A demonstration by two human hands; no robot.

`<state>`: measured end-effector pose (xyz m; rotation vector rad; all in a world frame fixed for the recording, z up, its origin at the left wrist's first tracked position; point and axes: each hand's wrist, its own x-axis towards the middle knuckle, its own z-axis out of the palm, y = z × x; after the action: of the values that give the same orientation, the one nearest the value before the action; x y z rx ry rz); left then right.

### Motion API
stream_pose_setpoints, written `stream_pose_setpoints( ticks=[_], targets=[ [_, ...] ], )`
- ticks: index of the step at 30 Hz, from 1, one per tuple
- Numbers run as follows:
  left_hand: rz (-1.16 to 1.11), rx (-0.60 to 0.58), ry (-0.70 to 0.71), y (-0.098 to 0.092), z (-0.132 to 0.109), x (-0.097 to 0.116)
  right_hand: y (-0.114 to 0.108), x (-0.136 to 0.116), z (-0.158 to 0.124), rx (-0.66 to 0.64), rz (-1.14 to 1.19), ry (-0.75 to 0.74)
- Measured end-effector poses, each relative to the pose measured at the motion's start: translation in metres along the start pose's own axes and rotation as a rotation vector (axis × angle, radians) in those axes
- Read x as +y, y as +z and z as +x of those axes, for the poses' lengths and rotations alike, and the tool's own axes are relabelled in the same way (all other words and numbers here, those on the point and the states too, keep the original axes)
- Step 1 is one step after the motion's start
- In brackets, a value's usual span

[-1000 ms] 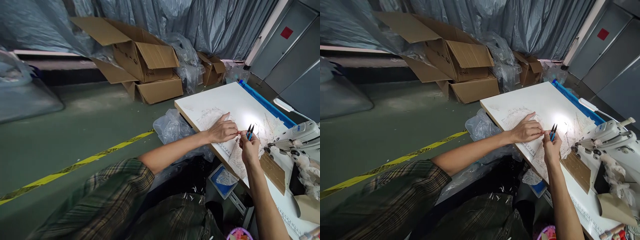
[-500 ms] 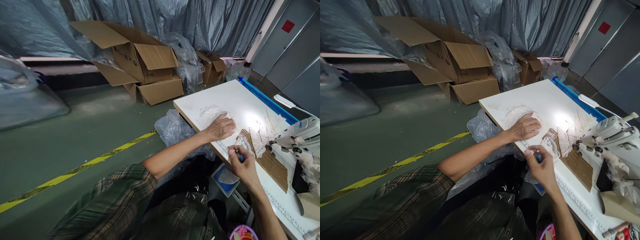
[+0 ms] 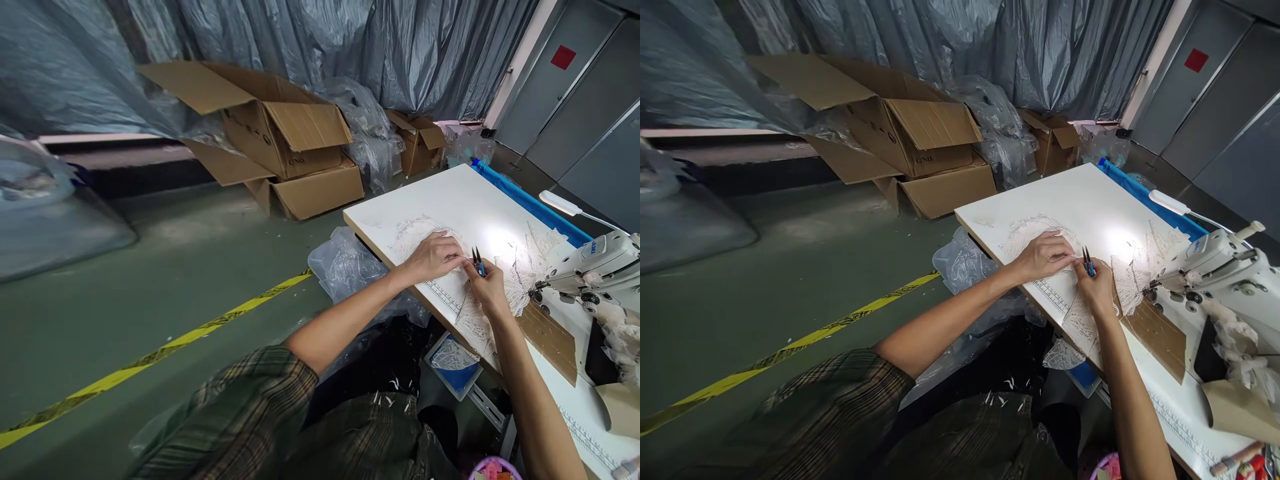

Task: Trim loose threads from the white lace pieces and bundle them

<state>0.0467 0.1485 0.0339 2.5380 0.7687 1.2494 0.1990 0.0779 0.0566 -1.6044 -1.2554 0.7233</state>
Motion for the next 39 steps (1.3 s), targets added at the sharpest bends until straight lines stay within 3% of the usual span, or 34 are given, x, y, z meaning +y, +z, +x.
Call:
stream_pose_setpoints(
  ticks=[8, 19, 26, 28, 32, 36, 39],
  targets=[
    [-0.011, -0.016, -0.016, 0.0, -0.001, 0.001, -0.021, -0.011, -0.021, 0.039, 0.077, 0.043],
    [0.053, -0.032, 0.012, 0.001, -0.001, 0.001, -0.01, -0.007, -0.007, 0.005, -0.001, 0.015],
    [0.14, -0.044, 0.077, 0.002, -0.004, 0.003, -0.026, -0.024, -0.03, 0.255, 0.225, -0.045],
    [0.089, -0.012, 0.061, 0.002, -0.003, 0.002, -0.033, -0.027, -0.044, 0.197, 0.205, -0.066],
    [-0.066, 0.14, -0.017, 0.0, -0.001, 0.002, -0.04, -0.023, -0.053, -0.138, 0.0, 0.008],
    [-0.144, 0.234, -0.061, -0.001, 0.0, 0.003, -0.031, -0.015, -0.023, -0.058, -0.057, 0.129],
    [-0.147, 0.216, -0.073, 0.0, -0.001, 0.003, -0.018, -0.013, 0.002, -0.118, -0.104, 0.224]
  ],
)
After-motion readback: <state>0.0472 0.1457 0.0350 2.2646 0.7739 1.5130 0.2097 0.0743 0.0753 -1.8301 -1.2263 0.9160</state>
